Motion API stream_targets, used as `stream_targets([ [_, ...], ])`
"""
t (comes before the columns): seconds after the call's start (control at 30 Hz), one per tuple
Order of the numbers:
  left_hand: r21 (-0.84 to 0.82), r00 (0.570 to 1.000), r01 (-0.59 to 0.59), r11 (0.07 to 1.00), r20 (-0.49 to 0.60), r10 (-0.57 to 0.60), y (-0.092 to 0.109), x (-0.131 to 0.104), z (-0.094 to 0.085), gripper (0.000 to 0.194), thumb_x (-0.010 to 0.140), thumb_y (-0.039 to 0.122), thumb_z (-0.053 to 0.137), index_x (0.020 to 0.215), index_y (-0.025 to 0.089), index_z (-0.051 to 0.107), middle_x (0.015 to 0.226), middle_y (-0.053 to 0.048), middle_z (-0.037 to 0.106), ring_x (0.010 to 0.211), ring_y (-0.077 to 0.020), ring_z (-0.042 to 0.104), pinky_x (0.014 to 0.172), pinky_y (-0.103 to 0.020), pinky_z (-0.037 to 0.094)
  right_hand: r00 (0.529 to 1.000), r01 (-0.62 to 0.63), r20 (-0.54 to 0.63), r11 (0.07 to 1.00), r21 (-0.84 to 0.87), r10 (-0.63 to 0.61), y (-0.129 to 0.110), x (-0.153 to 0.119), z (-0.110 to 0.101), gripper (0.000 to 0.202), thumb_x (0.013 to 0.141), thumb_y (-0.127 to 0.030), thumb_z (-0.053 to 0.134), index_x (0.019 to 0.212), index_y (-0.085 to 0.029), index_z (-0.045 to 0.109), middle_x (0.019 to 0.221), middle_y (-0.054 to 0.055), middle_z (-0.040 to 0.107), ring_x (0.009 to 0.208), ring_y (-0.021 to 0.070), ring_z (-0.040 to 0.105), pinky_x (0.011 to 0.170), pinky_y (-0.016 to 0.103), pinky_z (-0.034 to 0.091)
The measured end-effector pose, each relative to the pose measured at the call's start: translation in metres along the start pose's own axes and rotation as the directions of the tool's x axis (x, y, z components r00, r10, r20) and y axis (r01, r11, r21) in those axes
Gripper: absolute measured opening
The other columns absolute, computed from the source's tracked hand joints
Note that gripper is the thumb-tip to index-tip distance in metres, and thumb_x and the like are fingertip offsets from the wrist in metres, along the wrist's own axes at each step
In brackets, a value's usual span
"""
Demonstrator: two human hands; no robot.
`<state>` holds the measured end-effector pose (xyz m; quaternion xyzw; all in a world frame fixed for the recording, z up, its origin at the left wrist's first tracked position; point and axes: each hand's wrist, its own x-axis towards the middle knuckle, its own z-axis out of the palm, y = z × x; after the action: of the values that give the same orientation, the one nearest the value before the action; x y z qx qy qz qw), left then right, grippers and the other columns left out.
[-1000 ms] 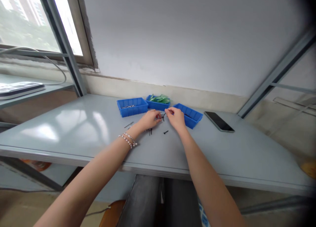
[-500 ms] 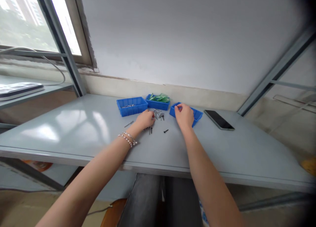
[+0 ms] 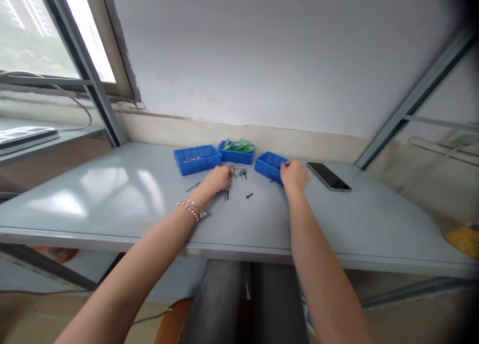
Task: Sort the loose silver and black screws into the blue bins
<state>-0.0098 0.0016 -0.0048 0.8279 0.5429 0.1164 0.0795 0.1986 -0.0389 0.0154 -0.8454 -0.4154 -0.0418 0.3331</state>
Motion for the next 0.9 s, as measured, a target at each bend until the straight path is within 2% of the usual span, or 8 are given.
stream_targets([
  [0.17,-0.014,0.996,-0.075,0.997,-0.058,0.074,-0.001,0.004,0.005,0.024,0.076,0.025,0.049,0.097,0.015,0.057,0.090,-0.010,0.057,0.087,-0.0207,0.055,0.079,-0.031,0.043,0.999,0.036,-0.025,0.999,-0.020,-0.036,-0.004,-0.004,0.002,0.022,0.078,-0.021,0.048,0.094,-0.016,0.062,0.099,0.014,0.057,0.104,0.0314,0.043,0.083,0.050,0.029],
  [0.23,-0.030,0.986,-0.148,0.989,-0.077,0.145,0.000,0.004,0.007,0.023,0.076,0.024,0.049,0.095,0.015,0.058,0.090,-0.011,0.057,0.088,-0.0207,0.054,0.081,-0.032,0.043,0.993,0.098,-0.072,0.995,0.011,-0.097,-0.008,-0.005,0.002,0.023,0.078,-0.021,0.049,0.097,-0.015,0.061,0.102,0.014,0.055,0.104,0.0308,0.043,0.082,0.046,0.031],
  [0.3,-0.045,0.974,-0.216,0.975,-0.073,0.212,0.001,0.005,0.008,0.023,0.075,0.023,0.050,0.094,0.014,0.058,0.089,-0.010,0.056,0.086,-0.0197,0.054,0.080,-0.031,0.043,0.976,0.216,-0.009,0.968,0.127,-0.217,-0.013,-0.007,0.000,0.022,0.078,-0.023,0.050,0.097,-0.015,0.060,0.094,0.012,0.056,0.094,0.0245,0.049,0.078,0.037,0.035],
  [0.37,-0.056,0.966,-0.254,0.965,-0.062,0.251,0.001,0.005,0.009,0.024,0.074,0.017,0.048,0.095,0.014,0.058,0.090,-0.010,0.056,0.082,-0.0182,0.054,0.079,-0.030,0.043,0.903,0.325,0.196,0.906,0.272,-0.382,-0.018,-0.009,-0.004,0.019,0.077,-0.024,0.053,0.092,-0.015,0.061,0.079,0.007,0.057,0.076,0.0163,0.052,0.069,0.027,0.037],
  [0.47,-0.050,0.964,-0.263,0.963,-0.061,0.260,0.000,0.005,0.009,0.032,0.070,0.006,0.042,0.095,0.014,0.059,0.090,-0.009,0.058,0.084,-0.0175,0.054,0.079,-0.028,0.043,0.664,0.388,0.540,0.856,0.343,-0.517,-0.024,-0.014,-0.009,0.018,0.071,-0.025,0.062,0.086,-0.015,0.061,0.069,0.002,0.055,0.061,0.0109,0.049,0.057,0.022,0.035],
  [0.53,-0.038,0.964,-0.259,0.965,-0.065,0.256,-0.001,0.005,0.009,0.035,0.069,0.002,0.040,0.095,0.014,0.059,0.088,-0.008,0.059,0.086,-0.0177,0.054,0.080,-0.028,0.042,0.551,0.428,0.650,0.846,0.318,-0.523,-0.026,-0.018,-0.010,0.026,0.065,-0.026,0.068,0.087,-0.016,0.061,0.072,0.002,0.056,0.061,0.0106,0.049,0.055,0.022,0.034],
  [0.67,-0.030,0.962,-0.265,0.964,-0.072,0.263,-0.001,0.005,0.008,0.034,0.069,0.003,0.040,0.094,0.014,0.060,0.084,-0.007,0.061,0.082,-0.0178,0.055,0.078,-0.028,0.043,0.516,0.516,0.661,0.814,0.267,-0.545,-0.031,-0.029,-0.001,0.035,0.060,-0.029,0.072,0.091,-0.017,0.060,0.078,0.002,0.057,0.064,0.0111,0.050,0.057,0.022,0.035],
  [0.9,-0.060,0.964,-0.265,0.962,-0.049,0.262,0.005,0.001,0.003,0.032,0.065,0.003,0.045,0.091,0.013,0.060,0.084,-0.007,0.063,0.079,-0.0178,0.056,0.073,-0.026,0.043,0.425,0.517,0.700,0.789,0.333,-0.574,-0.039,-0.043,0.019,0.013,0.069,-0.017,0.060,0.082,-0.016,0.059,0.070,0.002,0.058,0.056,0.0090,0.049,0.051,0.020,0.034],
])
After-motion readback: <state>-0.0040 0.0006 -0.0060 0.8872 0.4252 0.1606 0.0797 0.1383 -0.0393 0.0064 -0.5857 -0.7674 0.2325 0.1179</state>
